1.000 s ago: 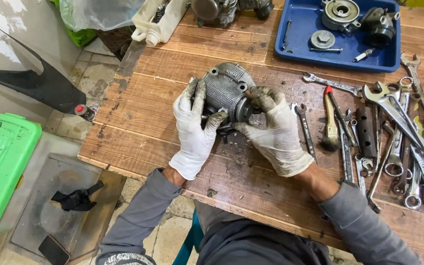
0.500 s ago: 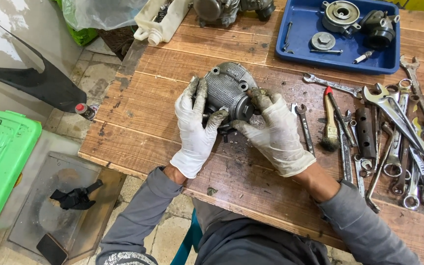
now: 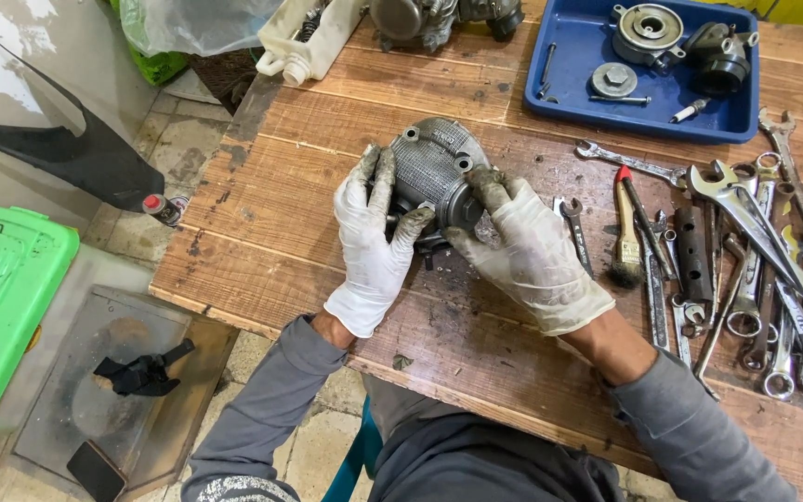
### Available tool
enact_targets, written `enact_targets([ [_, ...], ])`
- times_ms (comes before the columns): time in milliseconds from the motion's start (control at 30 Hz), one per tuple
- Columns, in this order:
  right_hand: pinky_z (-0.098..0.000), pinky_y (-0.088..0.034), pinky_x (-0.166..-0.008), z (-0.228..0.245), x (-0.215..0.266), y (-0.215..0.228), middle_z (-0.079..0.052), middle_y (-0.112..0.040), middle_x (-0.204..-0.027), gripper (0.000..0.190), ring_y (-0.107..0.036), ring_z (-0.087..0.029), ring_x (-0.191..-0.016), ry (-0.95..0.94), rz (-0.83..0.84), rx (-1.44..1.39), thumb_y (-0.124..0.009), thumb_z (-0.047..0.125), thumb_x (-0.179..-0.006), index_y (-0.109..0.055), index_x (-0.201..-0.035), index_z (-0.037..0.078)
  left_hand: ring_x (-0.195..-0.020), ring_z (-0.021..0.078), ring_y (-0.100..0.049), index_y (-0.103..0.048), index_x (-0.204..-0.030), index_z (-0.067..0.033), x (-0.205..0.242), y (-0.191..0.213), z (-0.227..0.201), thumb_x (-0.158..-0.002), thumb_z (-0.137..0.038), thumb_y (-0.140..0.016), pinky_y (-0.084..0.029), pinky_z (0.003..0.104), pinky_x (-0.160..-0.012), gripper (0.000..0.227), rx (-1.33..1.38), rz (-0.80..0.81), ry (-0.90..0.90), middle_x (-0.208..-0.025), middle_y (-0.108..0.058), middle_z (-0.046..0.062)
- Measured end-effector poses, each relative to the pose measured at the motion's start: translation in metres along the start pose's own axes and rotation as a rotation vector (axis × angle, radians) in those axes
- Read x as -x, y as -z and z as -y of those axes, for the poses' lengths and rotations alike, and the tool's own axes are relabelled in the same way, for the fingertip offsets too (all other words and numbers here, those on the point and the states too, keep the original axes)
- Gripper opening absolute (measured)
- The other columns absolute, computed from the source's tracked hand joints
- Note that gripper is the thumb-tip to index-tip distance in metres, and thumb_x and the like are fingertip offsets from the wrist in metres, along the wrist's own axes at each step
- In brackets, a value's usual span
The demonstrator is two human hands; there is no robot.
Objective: The person holds a metallic engine cylinder block with gloved hands, rotating it to inspect the internal bore and exterior surfaces. They then pick up a separate cylindrical metal component and align it with the cylinder block, appearing to fit it into place on the workbench.
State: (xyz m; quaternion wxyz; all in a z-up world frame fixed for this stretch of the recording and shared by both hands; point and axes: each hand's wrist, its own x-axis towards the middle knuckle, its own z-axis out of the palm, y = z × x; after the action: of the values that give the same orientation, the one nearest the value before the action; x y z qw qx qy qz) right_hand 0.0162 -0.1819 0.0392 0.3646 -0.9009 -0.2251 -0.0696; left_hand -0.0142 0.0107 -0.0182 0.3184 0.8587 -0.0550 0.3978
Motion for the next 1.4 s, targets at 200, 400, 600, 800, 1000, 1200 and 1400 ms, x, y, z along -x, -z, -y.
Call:
enact_targets([
  [200, -0.0555, -0.054, -0.101, 0.002, 0.000, 0.006, -0.026, -0.054, -0.134, 0.087, -0.060, -0.048, -0.121, 0.111, 0.042, 0.046, -0.088, 0.024, -0.074, -0.047, -0.149, 0.008, -0.137, 0.0413, -0.041, -0.050, -0.149, -0.0094, 0.001, 0.001, -0.001, -0.097, -0.054, -0.063, -0.031, 0.051, -0.119, 0.070, 0.008, 0.003, 0.006, -0.150, -0.043, 0.022],
  [400, -0.0596, -0.057, -0.094, -0.017, 0.000, -0.003, -0.027, -0.056, -0.127, 0.080, -0.064, -0.049, -0.112, 0.134, 0.093, 0.132, -0.082, 0.019, -0.079, -0.046, -0.150, 0.011, -0.137, 0.0423, -0.042, -0.051, -0.148, -0.0085, 0.000, 0.001, -0.001, -0.096, -0.053, -0.065, -0.032, 0.052, -0.118, 0.070, -0.007, 0.003, -0.002, -0.149, -0.044, 0.022],
  [600, -0.0534, -0.057, -0.095, -0.003, -0.003, 0.012, -0.026, -0.053, -0.131, 0.092, -0.061, -0.046, -0.117, 0.196, 0.088, 0.105, -0.085, 0.033, -0.077, -0.040, -0.152, 0.005, -0.137, 0.0414, -0.042, -0.050, -0.149, -0.0103, 0.001, 0.002, -0.003, -0.096, -0.055, -0.064, -0.031, 0.051, -0.118, 0.071, 0.007, 0.019, 0.031, -0.149, -0.044, 0.021],
  [800, -0.0543, -0.060, -0.087, -0.010, -0.001, 0.011, -0.028, -0.061, -0.118, 0.065, -0.067, -0.046, -0.106, 0.146, 0.157, 0.251, -0.073, 0.034, -0.089, -0.052, -0.142, 0.001, -0.138, 0.0405, -0.042, -0.051, -0.149, -0.0108, 0.001, -0.001, 0.000, -0.096, -0.056, -0.065, -0.031, 0.051, -0.118, 0.071, 0.003, 0.005, 0.021, -0.149, -0.043, 0.021],
  [1000, -0.0512, -0.059, -0.089, -0.019, -0.003, 0.007, -0.019, -0.054, -0.135, 0.082, -0.063, -0.040, -0.118, 0.388, 0.058, 0.321, -0.081, 0.026, -0.074, -0.048, -0.148, 0.014, -0.138, 0.0407, -0.042, -0.051, -0.149, -0.0113, 0.000, 0.001, -0.001, -0.096, -0.056, -0.064, -0.031, 0.051, -0.118, 0.071, 0.006, 0.010, 0.028, -0.150, -0.043, 0.021],
  [1200, -0.0524, -0.060, -0.090, 0.017, -0.009, 0.029, -0.031, -0.057, -0.131, 0.075, -0.065, -0.044, -0.114, -0.051, 0.280, 0.227, -0.076, 0.038, -0.086, -0.047, -0.146, 0.001, -0.137, 0.0413, -0.042, -0.051, -0.148, -0.0107, 0.001, 0.001, -0.002, -0.096, -0.056, -0.064, -0.031, 0.051, -0.118, 0.070, -0.002, 0.002, 0.014, -0.149, -0.044, 0.022],
  [1400, -0.0583, -0.057, -0.092, -0.012, -0.005, 0.010, -0.028, -0.062, -0.122, 0.082, -0.066, -0.045, -0.112, 0.157, 0.225, 0.279, -0.072, 0.032, -0.088, -0.037, -0.156, 0.003, -0.138, 0.0408, -0.042, -0.050, -0.149, -0.0105, 0.001, -0.001, 0.001, -0.097, -0.054, -0.064, -0.031, 0.051, -0.119, 0.070, 0.001, -0.003, 0.004, -0.150, -0.043, 0.021],
])
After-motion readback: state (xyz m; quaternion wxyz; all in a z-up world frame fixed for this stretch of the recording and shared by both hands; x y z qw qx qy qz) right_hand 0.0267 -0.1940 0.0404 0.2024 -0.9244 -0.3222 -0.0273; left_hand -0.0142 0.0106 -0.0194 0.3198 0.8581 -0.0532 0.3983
